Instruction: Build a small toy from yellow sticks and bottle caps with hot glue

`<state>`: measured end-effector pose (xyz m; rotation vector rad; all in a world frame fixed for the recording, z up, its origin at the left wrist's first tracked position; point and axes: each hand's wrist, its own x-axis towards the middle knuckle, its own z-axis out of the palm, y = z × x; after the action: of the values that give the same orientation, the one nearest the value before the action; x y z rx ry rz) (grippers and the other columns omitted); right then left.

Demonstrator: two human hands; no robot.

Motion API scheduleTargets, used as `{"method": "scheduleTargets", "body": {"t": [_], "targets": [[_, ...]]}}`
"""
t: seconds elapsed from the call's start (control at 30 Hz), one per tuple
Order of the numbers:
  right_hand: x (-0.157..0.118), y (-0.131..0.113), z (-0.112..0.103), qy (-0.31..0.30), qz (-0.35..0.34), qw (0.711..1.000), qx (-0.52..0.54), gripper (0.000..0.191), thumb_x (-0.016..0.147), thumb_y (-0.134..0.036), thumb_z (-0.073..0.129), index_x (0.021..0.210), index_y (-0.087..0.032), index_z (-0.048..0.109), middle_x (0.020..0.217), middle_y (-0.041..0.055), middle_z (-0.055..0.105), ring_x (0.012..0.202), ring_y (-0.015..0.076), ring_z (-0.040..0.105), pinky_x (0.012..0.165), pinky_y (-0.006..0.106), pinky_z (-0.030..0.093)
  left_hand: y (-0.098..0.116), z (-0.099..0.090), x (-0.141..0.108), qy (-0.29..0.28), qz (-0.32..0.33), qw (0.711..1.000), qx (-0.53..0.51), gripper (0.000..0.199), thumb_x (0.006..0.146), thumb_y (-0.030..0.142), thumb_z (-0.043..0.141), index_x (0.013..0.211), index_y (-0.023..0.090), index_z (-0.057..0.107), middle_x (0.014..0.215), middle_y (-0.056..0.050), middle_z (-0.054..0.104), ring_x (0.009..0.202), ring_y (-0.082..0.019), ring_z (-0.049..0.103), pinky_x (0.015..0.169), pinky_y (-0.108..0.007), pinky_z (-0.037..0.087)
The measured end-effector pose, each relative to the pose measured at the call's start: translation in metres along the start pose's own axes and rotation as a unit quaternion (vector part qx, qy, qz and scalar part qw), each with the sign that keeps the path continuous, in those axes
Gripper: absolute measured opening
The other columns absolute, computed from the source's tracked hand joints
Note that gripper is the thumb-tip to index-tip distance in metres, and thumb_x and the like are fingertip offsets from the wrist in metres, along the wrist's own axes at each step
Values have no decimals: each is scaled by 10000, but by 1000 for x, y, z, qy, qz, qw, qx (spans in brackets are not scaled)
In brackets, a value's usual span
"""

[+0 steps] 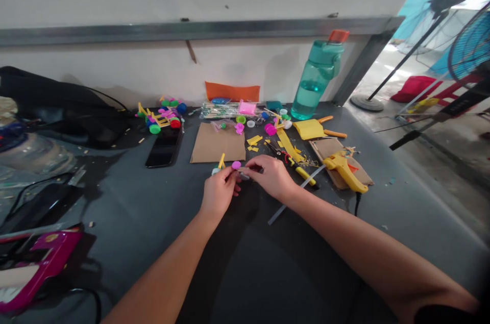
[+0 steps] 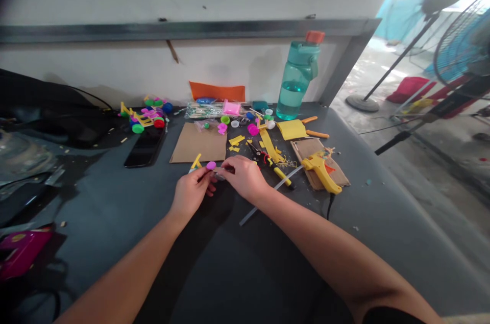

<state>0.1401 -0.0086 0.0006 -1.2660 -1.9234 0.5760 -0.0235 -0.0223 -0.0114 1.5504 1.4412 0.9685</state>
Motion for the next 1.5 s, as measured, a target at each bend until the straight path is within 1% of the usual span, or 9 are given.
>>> {"method": "scheduleTargets", "body": {"t": [0.07,0.2,0.3,0.5,0.7,0.8,0.93,1.1,1.5], "targets": [[1,0,0,8,3,1000,-4,115,801,-302,624,792,-196,669,762,18,652,721,130,582,660,238,435,-1,1,0,-1,0,1000,2,211,835,282,487,874,165,659,671,-9,619,487,-90,590,434,-192,521],[2,-1,1,3,24,1000,-1,98,789,-283,638,782,-195,679,747,10,665,687,121,585,650,235,429,-2,2,0,2,-2,1000,5,214,830,273,490,875,170,672,674,-11,633,506,-95,602,447,-196,526],[3,0,2,4,26,1000,7,83,784,-266,644,787,-193,684,756,8,675,687,119,590,653,232,427,-2,2,0,4,-4,1000,6,221,829,283,493,870,166,676,673,-15,640,517,-99,608,447,-194,522],[4,2,3,0,24,1000,5,90,785,-267,644,792,-186,683,740,9,665,667,113,580,633,224,418,-3,2,1,6,-1,1000,7,226,830,298,492,871,169,674,680,-15,640,532,-107,617,445,-201,525],[5,4,4,2,-3,1000,4,84,758,-192,657,837,-174,674,745,13,637,656,109,559,612,210,421,-3,2,1,5,2,1000,19,214,831,266,474,791,163,658,668,-12,630,524,-105,612,438,-194,520],[6,5,5,9,-5,1000,6,70,769,-213,649,821,-173,673,739,15,640,660,113,561,618,213,420,-2,3,2,12,-1,1000,25,212,829,269,478,796,160,656,666,-13,631,519,-106,611,423,-190,513],[12,6,8,14,11,1000,5,70,771,-242,648,793,-181,674,732,10,656,663,116,570,623,218,413,-2,4,8,22,-6,999,25,223,833,274,468,814,155,656,665,-16,628,531,-113,619,422,-195,518],[17,8,10,16,41,999,8,72,764,-249,650,770,-183,679,700,-1,664,646,112,579,608,212,400,-4,4,14,27,5,999,40,218,830,252,458,775,156,645,663,-15,628,544,-112,628,434,-187,514],[19,4,8,15,62,998,10,51,749,-226,662,732,-183,685,699,1,673,645,110,591,594,207,393,-6,4,17,30,14,998,55,217,823,214,446,722,167,632,627,-7,630,507,-107,617,456,-191,505]]}}
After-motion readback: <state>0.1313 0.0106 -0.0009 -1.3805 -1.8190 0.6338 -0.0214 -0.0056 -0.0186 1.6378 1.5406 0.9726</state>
